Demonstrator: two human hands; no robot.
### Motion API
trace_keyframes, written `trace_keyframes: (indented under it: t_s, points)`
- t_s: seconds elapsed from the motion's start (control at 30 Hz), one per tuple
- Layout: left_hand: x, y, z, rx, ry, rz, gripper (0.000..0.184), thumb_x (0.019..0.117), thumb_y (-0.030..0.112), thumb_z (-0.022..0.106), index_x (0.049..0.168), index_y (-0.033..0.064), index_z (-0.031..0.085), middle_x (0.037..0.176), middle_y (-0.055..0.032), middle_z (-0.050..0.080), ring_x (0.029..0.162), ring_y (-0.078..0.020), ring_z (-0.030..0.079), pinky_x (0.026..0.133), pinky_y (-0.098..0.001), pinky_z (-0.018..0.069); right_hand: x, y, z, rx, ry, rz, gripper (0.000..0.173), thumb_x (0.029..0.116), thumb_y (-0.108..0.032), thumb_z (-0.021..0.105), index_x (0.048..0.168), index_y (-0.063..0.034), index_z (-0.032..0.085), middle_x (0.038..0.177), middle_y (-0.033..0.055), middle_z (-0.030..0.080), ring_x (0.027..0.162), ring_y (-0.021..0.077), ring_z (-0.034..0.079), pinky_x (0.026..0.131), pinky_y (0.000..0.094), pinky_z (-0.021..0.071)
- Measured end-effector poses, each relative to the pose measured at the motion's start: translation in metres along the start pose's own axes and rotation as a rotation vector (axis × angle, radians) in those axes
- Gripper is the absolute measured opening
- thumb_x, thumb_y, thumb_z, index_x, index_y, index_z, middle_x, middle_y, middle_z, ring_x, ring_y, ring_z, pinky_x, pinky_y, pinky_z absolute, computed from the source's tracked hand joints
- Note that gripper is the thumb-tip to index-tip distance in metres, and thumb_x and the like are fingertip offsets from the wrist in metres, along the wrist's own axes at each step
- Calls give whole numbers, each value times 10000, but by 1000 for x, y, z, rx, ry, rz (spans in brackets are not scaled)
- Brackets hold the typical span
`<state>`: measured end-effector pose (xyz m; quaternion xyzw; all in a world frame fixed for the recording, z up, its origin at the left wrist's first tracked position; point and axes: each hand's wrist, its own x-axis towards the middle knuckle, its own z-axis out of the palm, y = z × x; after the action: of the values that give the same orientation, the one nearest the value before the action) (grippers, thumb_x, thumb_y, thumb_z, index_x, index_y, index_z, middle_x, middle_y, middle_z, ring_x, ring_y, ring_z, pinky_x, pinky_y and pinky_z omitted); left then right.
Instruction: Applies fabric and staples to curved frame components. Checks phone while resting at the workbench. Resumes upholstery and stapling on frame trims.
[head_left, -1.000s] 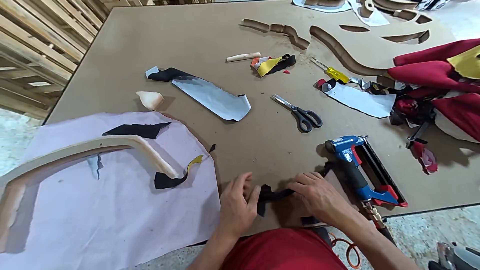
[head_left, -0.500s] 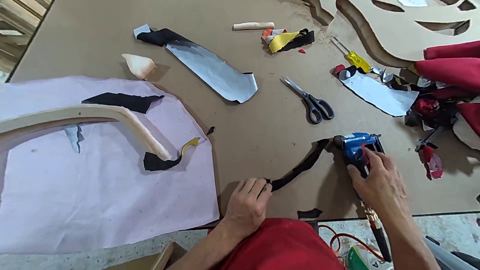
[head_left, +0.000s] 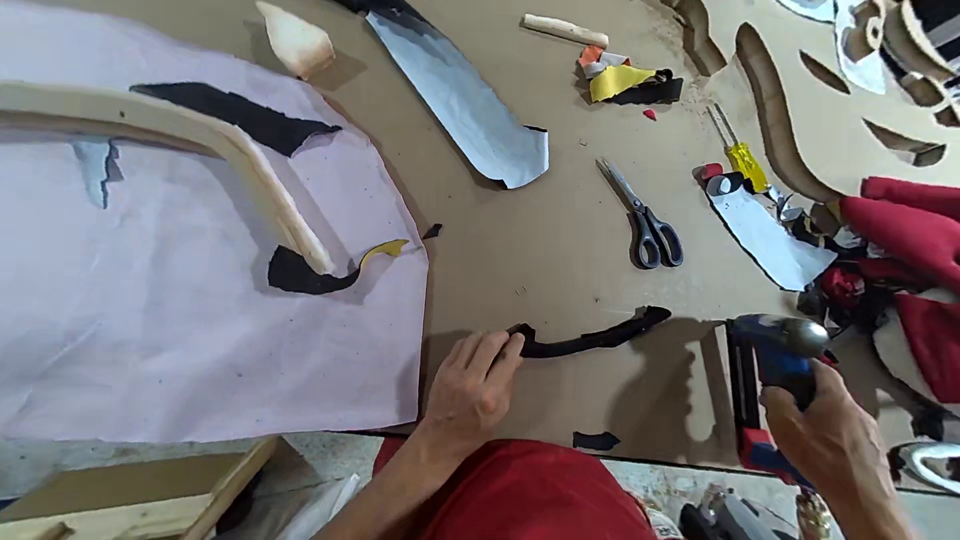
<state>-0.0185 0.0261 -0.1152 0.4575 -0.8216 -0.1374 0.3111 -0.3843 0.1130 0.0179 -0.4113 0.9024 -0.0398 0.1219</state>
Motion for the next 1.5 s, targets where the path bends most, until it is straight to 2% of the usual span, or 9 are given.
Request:
trace_keyframes:
  t_s: [0.07,0.23,0.33,0.6,0.93,1.13,1.23,1.33,1.5]
  points:
    - [-5,0,-7,-28,33,-118,281,1001,285,615,1160,104,760,1116,-86,717,1065,-236,690,913,-385,591,2,4,1,-23,35,-24,579,918,-287,511,1400,33,482,965,259,687,796,428,701,693,676,539]
    - [-5,6,-19,-7,-19,-254,518,1000,525,507,1207,112,740,1190,-90,703,1117,-253,658,943,-441,546,-1,-18,27,-107,76,-268,601,959,-225,597,1459,80,460,1324,386,544,1152,590,580,875,763,468]
    - [8,13,-17,77,-110,-212,557,1017,526,436,1276,123,719,1239,-94,706,1129,-288,669,904,-482,552,2,-23,39,-121,49,-381,565,905,-302,681,1380,-5,613,1398,280,573,1231,505,583,949,692,498]
    - [28,3,-11,62,-264,-83,364,990,363,561,1194,138,762,1158,-93,710,1046,-319,674,841,-482,575,126,-126,51,-15,-33,-232,454,962,-326,660,1283,-5,652,1256,278,628,1149,471,617,914,667,505]
    - [57,-10,-40,-78,-626,-258,471,987,437,585,1397,210,635,1350,-28,619,1257,-218,579,1058,-421,494,148,-132,64,-91,-81,-211,275,956,-242,669,1118,-25,716,1038,226,705,994,436,679,823,663,518]
    - [29,-14,-37,4,-178,167,237,1018,282,582,1080,153,771,1096,-53,729,1033,-223,691,880,-407,581,74,-99,48,105,89,-389,332,1007,-225,616,1288,-53,661,1217,215,662,1061,413,672,849,647,550]
    - [17,-9,-24,41,-109,210,214,1025,274,589,1071,162,766,1068,-27,736,1021,-205,689,864,-378,566,14,-83,63,31,267,-428,362,926,-251,652,1232,-63,700,1225,193,674,1136,414,649,891,609,545]
    - [13,-9,-11,46,-104,189,205,1015,237,596,1085,165,774,1066,-23,744,1001,-203,698,851,-371,574,-2,-46,72,13,202,-207,636,838,-306,794,1358,10,606,1367,323,563,1275,561,516,984,740,428]
    - [15,-5,-1,128,-132,131,248,1024,255,560,1074,161,783,1056,-34,729,953,-219,684,802,-386,553,18,-15,76,24,80,-73,767,837,-300,845,1466,-12,513,1388,314,542,1181,525,591,911,723,480]
